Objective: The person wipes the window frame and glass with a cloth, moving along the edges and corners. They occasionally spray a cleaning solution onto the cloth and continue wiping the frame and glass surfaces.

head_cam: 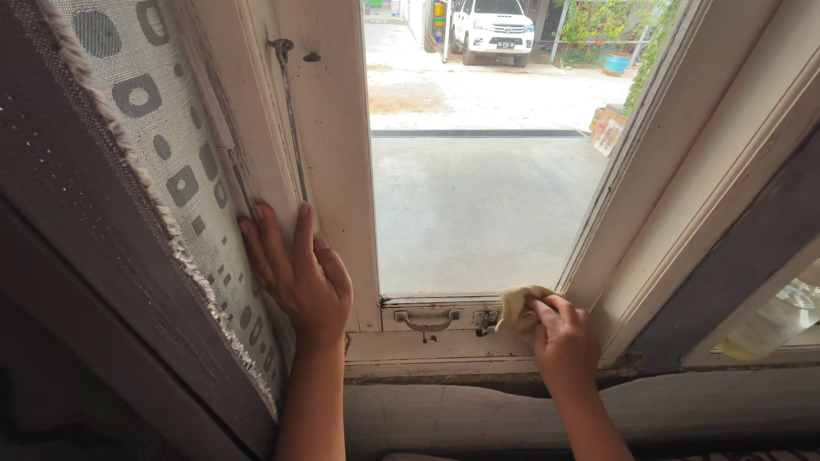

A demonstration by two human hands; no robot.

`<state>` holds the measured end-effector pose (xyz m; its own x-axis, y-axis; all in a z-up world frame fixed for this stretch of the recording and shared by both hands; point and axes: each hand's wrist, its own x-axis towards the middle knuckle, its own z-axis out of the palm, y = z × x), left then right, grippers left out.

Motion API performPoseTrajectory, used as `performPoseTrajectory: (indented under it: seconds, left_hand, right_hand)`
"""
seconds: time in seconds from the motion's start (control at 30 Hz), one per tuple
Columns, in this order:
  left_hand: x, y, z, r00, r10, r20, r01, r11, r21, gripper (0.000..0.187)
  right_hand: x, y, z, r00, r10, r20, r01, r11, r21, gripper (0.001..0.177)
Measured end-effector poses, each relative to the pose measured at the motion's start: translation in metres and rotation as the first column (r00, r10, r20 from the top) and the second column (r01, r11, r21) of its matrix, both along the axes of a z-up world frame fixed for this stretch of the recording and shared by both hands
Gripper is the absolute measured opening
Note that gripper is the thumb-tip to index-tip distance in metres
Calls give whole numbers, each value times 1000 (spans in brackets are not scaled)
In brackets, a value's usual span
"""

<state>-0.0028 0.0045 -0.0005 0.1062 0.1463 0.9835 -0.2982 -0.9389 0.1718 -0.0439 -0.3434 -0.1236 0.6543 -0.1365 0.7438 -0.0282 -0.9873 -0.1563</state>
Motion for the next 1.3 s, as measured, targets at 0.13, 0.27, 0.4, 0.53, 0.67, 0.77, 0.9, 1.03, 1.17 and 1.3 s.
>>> performPoseTrajectory:
  seconds: [0.13,0.27,0.4,0.53,0.67,0.77,0.9,1.03,1.17,1.3]
  left_hand:
    - [-1,-1,1,1000,-2,-3,2,1000,-12,40]
    - [5,0,-10,999,-46,-14,46,999,-19,45]
    - [5,-28,-56,985,-155,81,151,987,57,38]
    - [-29,-73,-116,896,-410,-174,416,909,3,34]
    - [-30,-96,-140,779,-568,-267,545,823,-161,27]
    - [-24,-101,-145,823,-483,-298,487,871,-64,24]
    - [-20,-106,-146,863,-363,-352,389,921,3,14]
    - [-23,-107,-140,866,-366,-339,387,922,-8,15]
    - [-24,-105,-136,867,-380,-321,402,916,0,16]
    - [-25,-105,-135,860,-400,-317,418,908,-11,16]
  right_hand:
    - [-12,-9,-16,997,-65,-44,70,990,125,30]
    - [-11,-14,-38,995,-80,63,72,991,116,27]
    - [0,-12,-45,993,-106,50,89,961,263,26]
    - [6,-6,-38,995,-60,79,29,938,345,24]
    - [3,20,-24,993,6,114,-53,908,415,25]
    - [-1,55,-8,978,180,104,-208,868,451,25]
    - [1,98,2,944,310,114,-312,950,-6,25]
    - [-2,67,7,958,284,33,-282,957,-67,25]
    - [-5,40,-10,957,276,87,-256,948,-186,41]
    - [6,5,-33,986,121,111,-125,992,29,27]
